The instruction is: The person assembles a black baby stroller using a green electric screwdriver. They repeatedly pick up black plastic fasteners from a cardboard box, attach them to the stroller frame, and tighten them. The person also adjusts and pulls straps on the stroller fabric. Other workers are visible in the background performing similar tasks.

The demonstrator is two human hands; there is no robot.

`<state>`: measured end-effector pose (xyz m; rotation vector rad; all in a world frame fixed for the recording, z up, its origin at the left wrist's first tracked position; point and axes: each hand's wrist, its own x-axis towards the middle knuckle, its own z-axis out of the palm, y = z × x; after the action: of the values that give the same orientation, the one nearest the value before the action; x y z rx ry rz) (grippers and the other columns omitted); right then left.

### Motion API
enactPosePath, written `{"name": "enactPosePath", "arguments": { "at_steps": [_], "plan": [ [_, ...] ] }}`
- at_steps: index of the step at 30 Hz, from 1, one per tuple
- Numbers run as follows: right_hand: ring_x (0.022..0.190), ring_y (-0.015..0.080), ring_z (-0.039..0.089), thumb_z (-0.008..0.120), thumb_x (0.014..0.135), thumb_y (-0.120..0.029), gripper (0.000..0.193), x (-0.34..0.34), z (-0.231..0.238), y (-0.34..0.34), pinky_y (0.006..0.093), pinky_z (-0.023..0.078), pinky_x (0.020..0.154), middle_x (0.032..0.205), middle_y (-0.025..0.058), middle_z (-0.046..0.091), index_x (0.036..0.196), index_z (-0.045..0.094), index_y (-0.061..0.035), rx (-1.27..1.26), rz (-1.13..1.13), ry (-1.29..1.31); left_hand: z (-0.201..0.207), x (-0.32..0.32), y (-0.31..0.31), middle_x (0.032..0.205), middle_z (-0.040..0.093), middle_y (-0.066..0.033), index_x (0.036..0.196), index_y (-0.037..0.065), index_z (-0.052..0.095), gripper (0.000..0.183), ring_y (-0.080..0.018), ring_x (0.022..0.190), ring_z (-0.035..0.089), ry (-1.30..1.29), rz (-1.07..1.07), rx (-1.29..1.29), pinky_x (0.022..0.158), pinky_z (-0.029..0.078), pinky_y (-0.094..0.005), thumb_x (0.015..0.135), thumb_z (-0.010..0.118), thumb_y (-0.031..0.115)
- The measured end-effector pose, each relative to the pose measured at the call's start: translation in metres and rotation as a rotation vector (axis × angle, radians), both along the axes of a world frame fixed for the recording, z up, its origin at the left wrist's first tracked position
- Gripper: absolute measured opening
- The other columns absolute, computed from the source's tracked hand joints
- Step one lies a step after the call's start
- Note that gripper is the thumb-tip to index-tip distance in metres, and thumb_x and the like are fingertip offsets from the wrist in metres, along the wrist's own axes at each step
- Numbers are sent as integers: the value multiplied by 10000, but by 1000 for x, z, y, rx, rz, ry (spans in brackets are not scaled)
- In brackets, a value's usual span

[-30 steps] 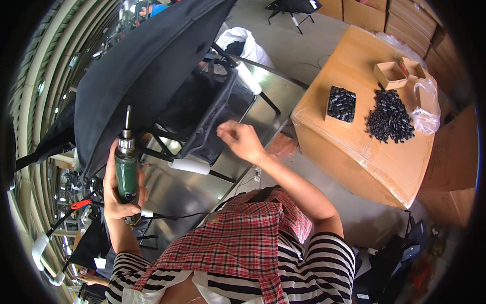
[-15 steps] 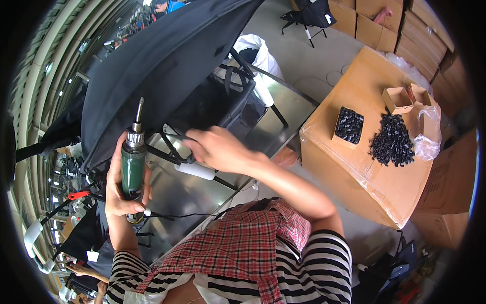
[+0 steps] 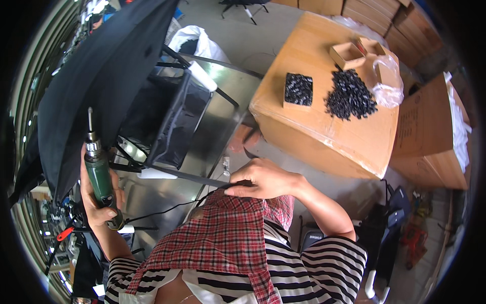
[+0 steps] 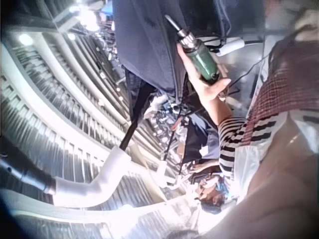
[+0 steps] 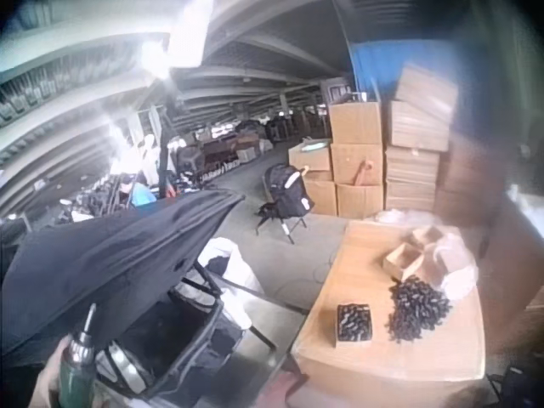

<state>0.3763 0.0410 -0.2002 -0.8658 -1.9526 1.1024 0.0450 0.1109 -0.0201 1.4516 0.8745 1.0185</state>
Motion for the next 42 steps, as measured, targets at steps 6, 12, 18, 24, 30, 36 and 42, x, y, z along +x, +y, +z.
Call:
{"name": "enactPosePath", "arguments": {
  "at_steps": [6,12,18,24,30,36,42],
  "plan": [
    [895,278,720,788,881,-272,485,3,-21,-33,330,536,764,1048,148,739,1240,641,20,-95,2,248,-5,7,3,770,601,-100,1591,20,77,1392,-159,511,611,9,6,41,499,523,-260,492,926,115],
    [840,283,703,707,911,-81,229,29,-9,-49,361,542,793,981,126,739,1128,691,-11,-233,-105,159,-10,4,7,792,610,-102,1589,23,96,1394,-158,499,612,13,6,55,491,527,-257,487,941,144],
    [837,229,623,696,733,-116,245,31,-10,-72,364,471,804,821,33,623,972,743,-101,328,-786,-565,-7,8,5,780,610,-97,1586,10,91,1392,-154,478,600,25,3,65,483,515,-255,491,938,155],
    [635,184,561,727,771,-102,224,34,-9,-96,336,381,732,625,4,539,984,772,-152,174,-1301,-847,-11,9,8,743,584,-87,1592,19,56,1391,-157,477,597,12,2,56,472,507,-265,505,912,166],
    [817,153,720,614,931,-41,370,51,-10,-116,308,586,700,924,107,755,1285,690,-119,-149,-1488,142,-16,5,9,724,554,-84,1600,56,0,1377,-162,466,581,-6,-51,60,452,487,-261,544,878,154],
    [1129,295,673,507,1043,-118,443,40,24,-97,368,559,964,1316,203,634,1443,456,65,5,-1106,1392,-17,1,16,770,573,-101,1601,50,4,1339,-161,492,600,5,-133,89,478,516,-271,583,864,167],
    [1033,300,673,526,994,17,524,78,32,-58,352,571,919,1238,268,616,1458,318,146,204,-1316,1465,-20,1,17,817,597,-122,1603,50,-14,1341,-174,524,627,-3,-180,64,507,536,-290,599,867,170]
  ]
}}
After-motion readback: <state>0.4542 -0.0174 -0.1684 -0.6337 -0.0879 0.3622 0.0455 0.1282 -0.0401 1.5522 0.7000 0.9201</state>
